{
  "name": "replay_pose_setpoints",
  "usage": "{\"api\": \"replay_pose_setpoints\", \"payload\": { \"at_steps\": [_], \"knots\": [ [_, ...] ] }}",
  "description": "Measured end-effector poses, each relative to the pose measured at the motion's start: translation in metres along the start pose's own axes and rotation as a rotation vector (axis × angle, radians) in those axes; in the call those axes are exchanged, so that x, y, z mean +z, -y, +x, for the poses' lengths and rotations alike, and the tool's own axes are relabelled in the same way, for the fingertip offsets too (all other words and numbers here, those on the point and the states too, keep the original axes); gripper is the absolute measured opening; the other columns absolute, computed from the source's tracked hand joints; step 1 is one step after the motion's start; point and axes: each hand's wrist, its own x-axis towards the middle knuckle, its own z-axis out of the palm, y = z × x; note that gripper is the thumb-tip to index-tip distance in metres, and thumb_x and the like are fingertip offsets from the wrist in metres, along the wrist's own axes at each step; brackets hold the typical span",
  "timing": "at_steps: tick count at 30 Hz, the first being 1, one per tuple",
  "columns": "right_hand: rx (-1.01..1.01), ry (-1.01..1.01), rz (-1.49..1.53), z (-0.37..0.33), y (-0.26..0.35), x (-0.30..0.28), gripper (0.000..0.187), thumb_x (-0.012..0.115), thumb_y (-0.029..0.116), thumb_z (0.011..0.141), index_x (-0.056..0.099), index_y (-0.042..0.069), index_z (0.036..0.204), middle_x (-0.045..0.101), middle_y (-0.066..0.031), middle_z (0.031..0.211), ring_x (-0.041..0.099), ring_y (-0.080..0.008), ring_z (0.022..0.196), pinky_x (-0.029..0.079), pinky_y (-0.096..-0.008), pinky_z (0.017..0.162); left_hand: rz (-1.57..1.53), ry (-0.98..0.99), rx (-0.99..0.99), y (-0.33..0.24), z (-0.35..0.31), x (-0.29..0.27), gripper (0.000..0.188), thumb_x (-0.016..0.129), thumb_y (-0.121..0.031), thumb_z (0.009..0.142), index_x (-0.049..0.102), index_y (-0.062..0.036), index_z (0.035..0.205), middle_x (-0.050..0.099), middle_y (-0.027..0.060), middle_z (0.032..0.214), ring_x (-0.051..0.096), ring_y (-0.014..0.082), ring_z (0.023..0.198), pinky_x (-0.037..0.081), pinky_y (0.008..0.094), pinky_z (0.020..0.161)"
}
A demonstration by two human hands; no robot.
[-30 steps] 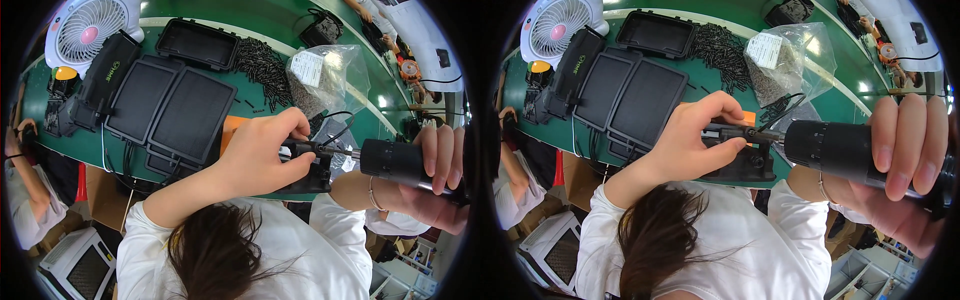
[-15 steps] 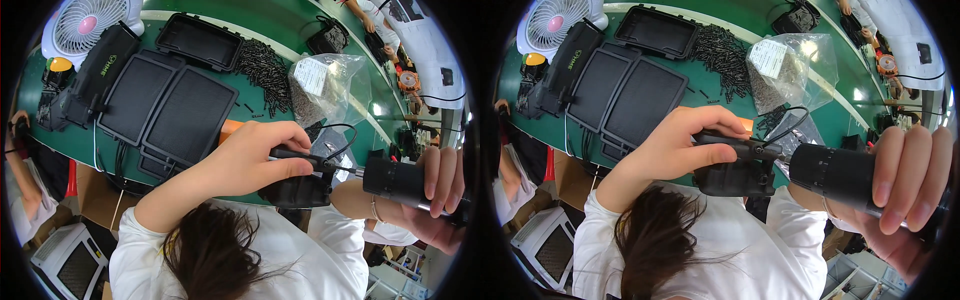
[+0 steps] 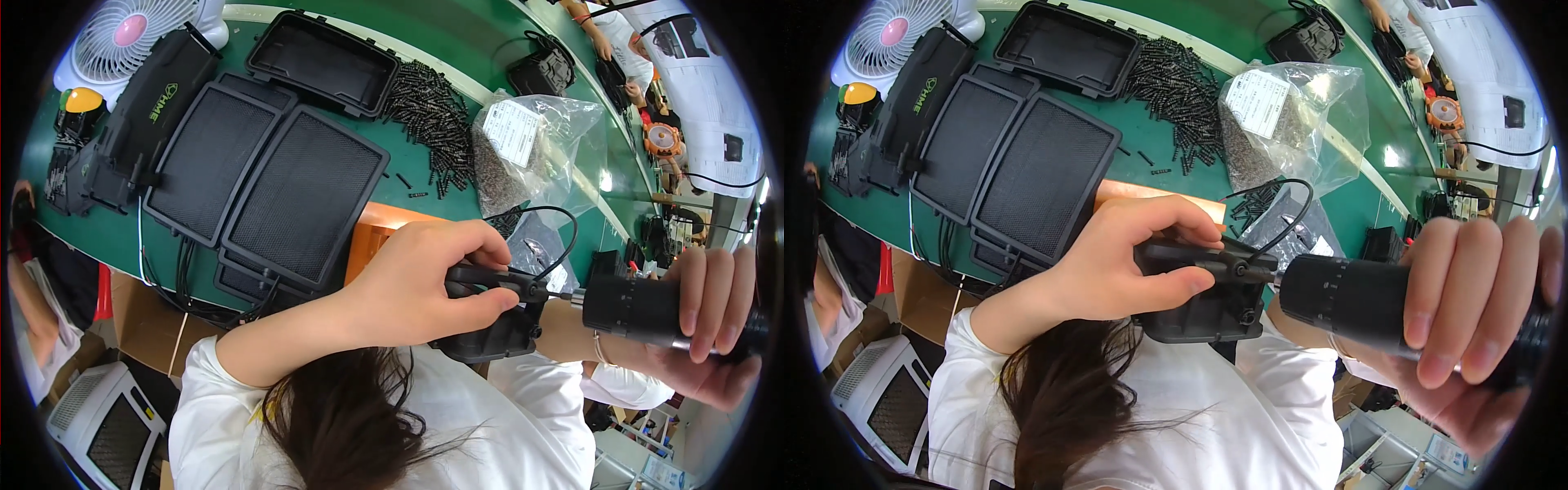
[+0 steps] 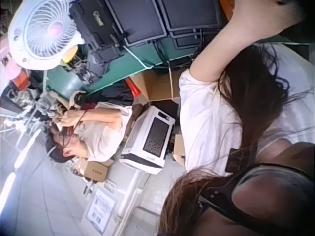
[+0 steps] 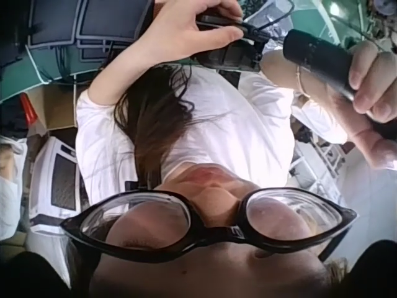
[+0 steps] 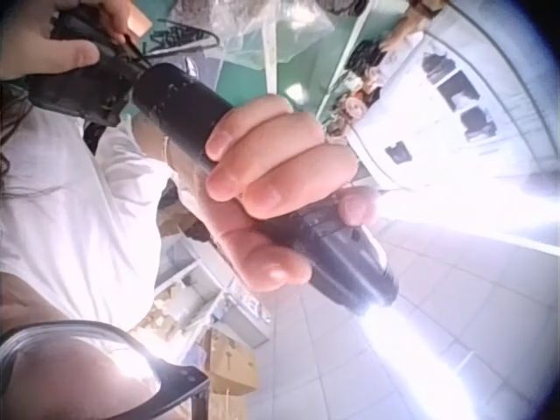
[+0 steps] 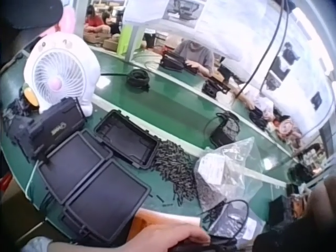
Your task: Assembling housings and components for solar-powered lights using an electric screwdriver at a factory workbench.
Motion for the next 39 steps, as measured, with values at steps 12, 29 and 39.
{"api": "replay_pose_setpoints", "payload": {
  "at_steps": [12, 29, 39],
  "knots": [
    [-0.158, 0.009, -0.155, -0.007, -0.014, 0.008, 0.033, 0.056, 0.017, 0.076, 0.039, -0.004, 0.097, 0.043, -0.0046, 0.071, 0.042, -0.0101, 0.053, 0.035, -0.024, 0.056, 0.214, -0.197, 0.171, 0.007, 0.002, 0.012, 0.027, 0.064, -0.006, 0.072, 0.056, 0.0027, 0.097, 0.063, 0.0095, 0.086, 0.062, 0.0138, 0.082, 0.049, 0.0255, 0.073],
    [-0.556, -0.729, -0.536, -0.03, -0.017, 0.039, 0.024, 0.067, 0.016, 0.077, 0.048, 0.002, 0.084, 0.049, -0.0072, 0.073, 0.047, -0.0165, 0.066, 0.041, -0.0276, 0.063, 0.524, -0.376, 0.262, -0.006, 0.003, 0.008, 0.018, 0.057, -0.012, 0.078, 0.064, -0.0005, 0.09, 0.065, 0.0128, 0.082, 0.061, 0.0241, 0.075, 0.047, 0.0297, 0.067],
    [-0.312, -0.951, -0.751, -0.125, -0.018, -0.078, 0.031, 0.058, 0.011, 0.087, 0.043, -0.002, 0.11, 0.057, -0.009, 0.088, 0.057, -0.0159, 0.072, 0.047, -0.0276, 0.068, 0.542, -0.482, 0.177, 0.06, -0.058, 0.027, 0.038, 0.061, -0.008, 0.074, 0.048, 0.002, 0.108, 0.056, 0.0135, 0.094, 0.055, 0.024, 0.084, 0.043, 0.0312, 0.077]
  ]
}}
